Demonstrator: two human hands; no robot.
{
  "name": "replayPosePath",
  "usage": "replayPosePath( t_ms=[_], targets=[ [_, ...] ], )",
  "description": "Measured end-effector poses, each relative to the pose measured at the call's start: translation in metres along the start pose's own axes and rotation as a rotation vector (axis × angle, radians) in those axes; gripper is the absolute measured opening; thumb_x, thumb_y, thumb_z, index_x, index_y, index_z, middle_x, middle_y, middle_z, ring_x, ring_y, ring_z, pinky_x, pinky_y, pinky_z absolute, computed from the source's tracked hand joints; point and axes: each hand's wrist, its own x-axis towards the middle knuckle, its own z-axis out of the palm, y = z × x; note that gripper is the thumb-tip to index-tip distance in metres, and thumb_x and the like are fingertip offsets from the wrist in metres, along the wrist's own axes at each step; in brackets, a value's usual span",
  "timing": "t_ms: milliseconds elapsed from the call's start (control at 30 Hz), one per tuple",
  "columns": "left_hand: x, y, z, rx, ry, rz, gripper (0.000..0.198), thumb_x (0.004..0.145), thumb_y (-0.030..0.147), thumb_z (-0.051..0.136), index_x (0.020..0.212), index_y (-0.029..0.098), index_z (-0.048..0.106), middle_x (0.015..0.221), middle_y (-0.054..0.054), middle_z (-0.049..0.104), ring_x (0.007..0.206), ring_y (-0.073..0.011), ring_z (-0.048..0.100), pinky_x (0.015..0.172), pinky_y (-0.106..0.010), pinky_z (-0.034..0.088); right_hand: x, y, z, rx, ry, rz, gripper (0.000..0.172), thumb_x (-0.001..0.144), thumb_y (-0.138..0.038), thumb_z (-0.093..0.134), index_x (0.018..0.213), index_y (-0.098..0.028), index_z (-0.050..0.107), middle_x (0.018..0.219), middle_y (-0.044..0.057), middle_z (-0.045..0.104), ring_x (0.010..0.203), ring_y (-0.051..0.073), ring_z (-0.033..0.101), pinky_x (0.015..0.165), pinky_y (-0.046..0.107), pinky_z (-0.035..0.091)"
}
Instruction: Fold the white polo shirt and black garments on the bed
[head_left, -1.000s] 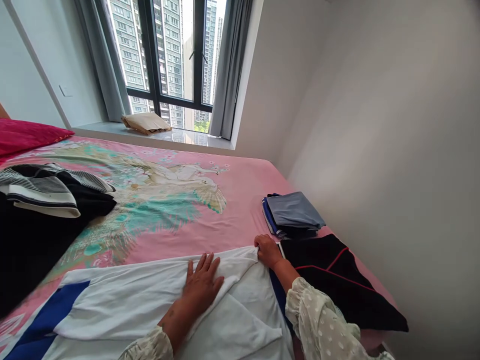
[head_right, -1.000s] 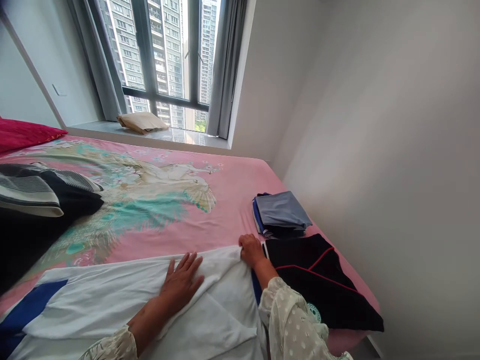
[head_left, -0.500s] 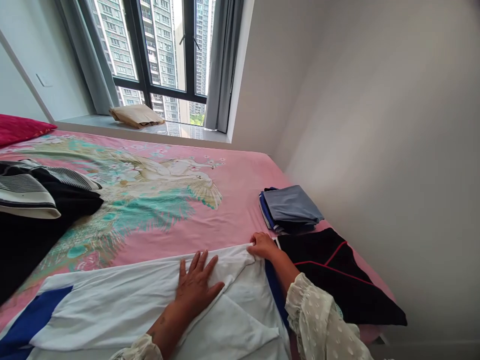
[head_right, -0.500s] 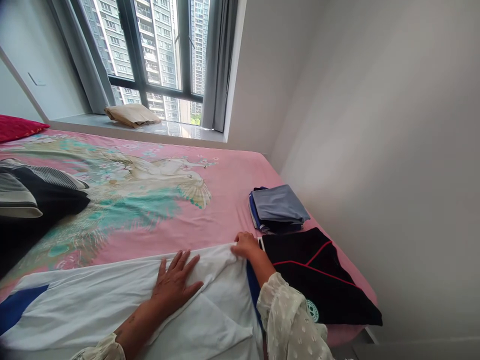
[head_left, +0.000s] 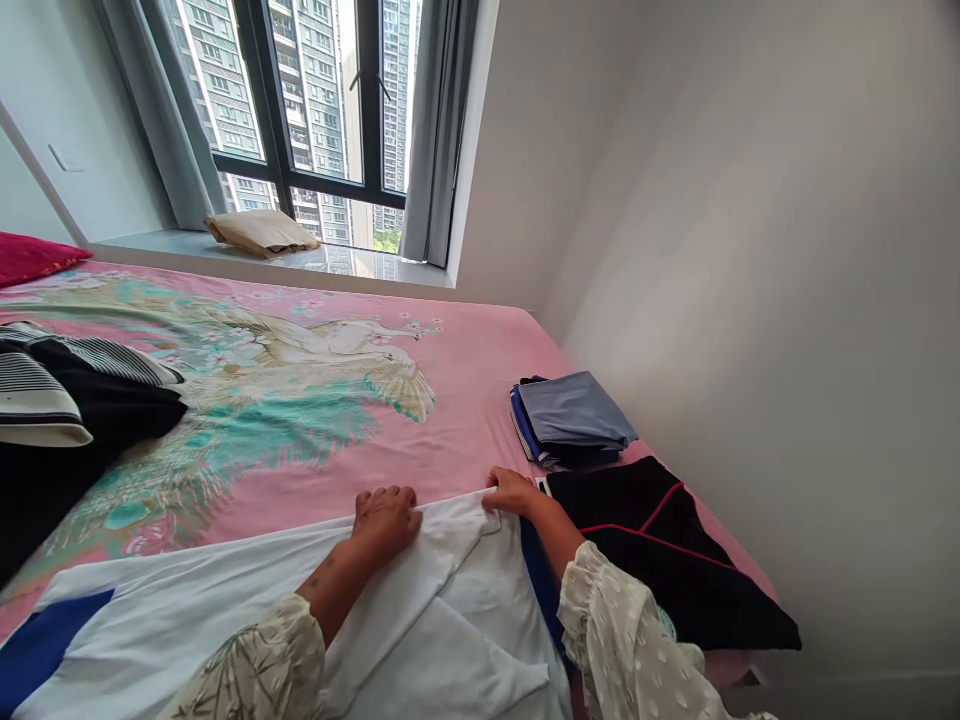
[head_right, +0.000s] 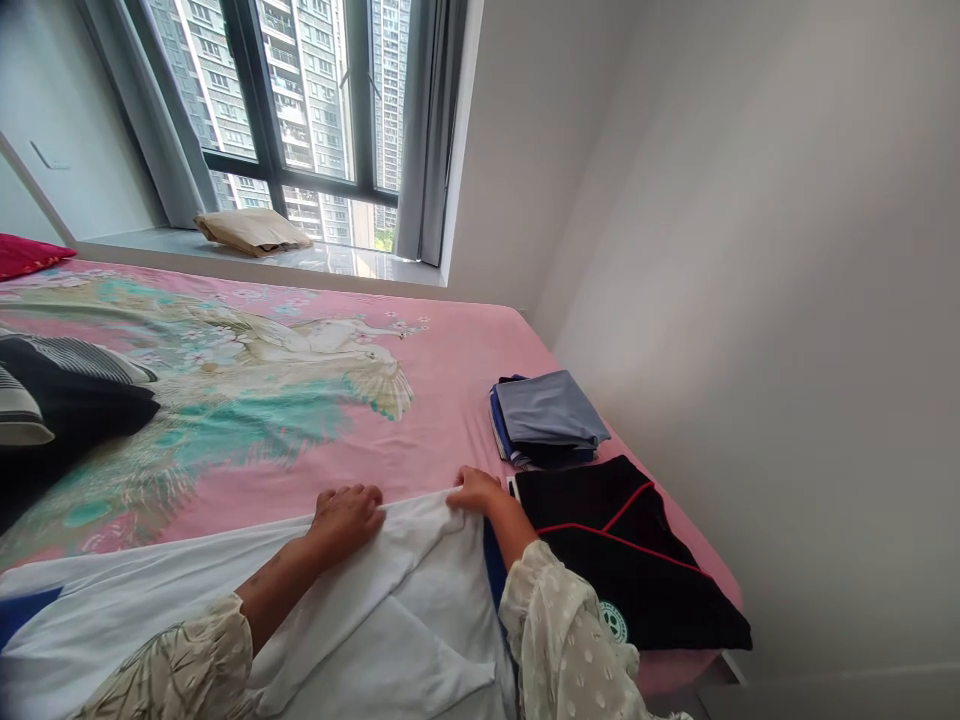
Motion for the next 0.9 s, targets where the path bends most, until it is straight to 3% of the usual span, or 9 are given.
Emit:
replayPosePath(
  t_ms=[100, 267, 400, 500, 600, 700, 800, 900],
  targets=[
    [0.004, -0.006, 0.009, -0.015, 0.031, 0.010, 0.021, 0.081, 0.034, 0.044, 0.082, 0.021, 0.061, 0.089, -0.005, 0.069, 0.091, -0.0211, 0.060, 0.091, -0.042, 0.030, 0.003, 0.009, 0.004, 0.058, 0.012, -0.017, 0.022, 0.061, -0.024, 0.061, 0.082, -0.021, 0.065, 0.080, -0.003, 0.065, 0.075, 0.013, 0.056, 0.063, 0.021, 0.035],
    [0.000, -0.010, 0.016, -0.046, 0.138, 0.023, 0.023, 0.084, 0.037, 0.043, 0.083, 0.022, 0.060, 0.092, -0.004, 0.069, 0.093, -0.0198, 0.059, 0.090, -0.039, 0.031, 0.010, 0.019, 0.008, 0.112, 0.096, -0.006, 0.019, 0.071, -0.021, 0.056, 0.086, -0.018, 0.066, 0.084, 0.000, 0.067, 0.076, 0.012, 0.058, 0.064, 0.019, 0.039],
    [-0.007, -0.009, 0.009, -0.064, 0.194, 0.048, 0.029, 0.088, 0.035, 0.038, 0.088, 0.021, 0.063, 0.098, -0.006, 0.068, 0.096, -0.0199, 0.059, 0.088, -0.036, 0.036, -0.003, 0.012, 0.004, 0.101, 0.228, -0.024, 0.035, 0.088, -0.021, 0.034, 0.108, -0.014, 0.061, 0.101, 0.007, 0.067, 0.091, 0.015, 0.060, 0.080, 0.024, 0.043],
    [-0.022, -0.006, 0.012, -0.029, 0.218, 0.208, 0.035, 0.091, 0.032, 0.032, 0.106, 0.023, 0.063, 0.120, -0.006, 0.063, 0.116, -0.0197, 0.052, 0.106, -0.039, 0.026, -0.024, 0.003, 0.012, 0.064, 0.274, -0.129, 0.038, 0.093, -0.027, 0.031, 0.121, -0.020, 0.055, 0.123, 0.005, 0.060, 0.115, 0.014, 0.051, 0.101, 0.028, 0.033],
    [-0.041, -0.002, 0.026, 0.048, 0.145, 0.329, 0.043, 0.091, 0.039, 0.034, 0.127, 0.026, 0.053, 0.141, -0.005, 0.049, 0.133, -0.0244, 0.037, 0.113, -0.051, 0.009, -0.039, -0.004, 0.024, 0.012, 0.248, -0.171, 0.035, 0.088, -0.032, 0.048, 0.122, -0.025, 0.057, 0.133, 0.003, 0.054, 0.128, 0.018, 0.040, 0.112, 0.040, 0.016],
    [-0.050, 0.003, 0.036, 0.104, 0.036, 0.260, 0.056, 0.090, 0.047, 0.035, 0.140, 0.022, 0.039, 0.149, -0.006, 0.036, 0.139, -0.0278, 0.026, 0.112, -0.058, 0.007, -0.047, -0.007, 0.022, -0.023, 0.308, -0.075, 0.041, 0.090, -0.028, 0.044, 0.129, -0.015, 0.051, 0.139, 0.014, 0.046, 0.134, 0.027, 0.033, 0.111, 0.054, 0.011],
    [-0.049, 0.008, 0.037, 0.148, -0.004, 0.202, 0.060, 0.090, 0.047, 0.031, 0.143, 0.019, 0.032, 0.151, -0.006, 0.030, 0.141, -0.0268, 0.020, 0.112, -0.059, 0.004, -0.069, -0.013, 0.009, -0.036, 0.398, -0.057, 0.044, 0.095, -0.028, 0.032, 0.135, -0.013, 0.044, 0.144, 0.013, 0.040, 0.137, 0.023, 0.026, 0.113, 0.048, 0.014],
    [-0.046, 0.010, 0.034, 0.166, -0.032, 0.199, 0.061, 0.090, 0.049, 0.030, 0.144, 0.019, 0.031, 0.152, -0.006, 0.028, 0.142, -0.0273, 0.019, 0.111, -0.060, 0.005, -0.119, -0.021, 0.010, -0.063, 0.453, -0.220, 0.043, 0.096, -0.031, 0.031, 0.133, -0.016, 0.046, 0.143, 0.007, 0.042, 0.138, 0.018, 0.025, 0.114, 0.039, 0.016]
  ],
)
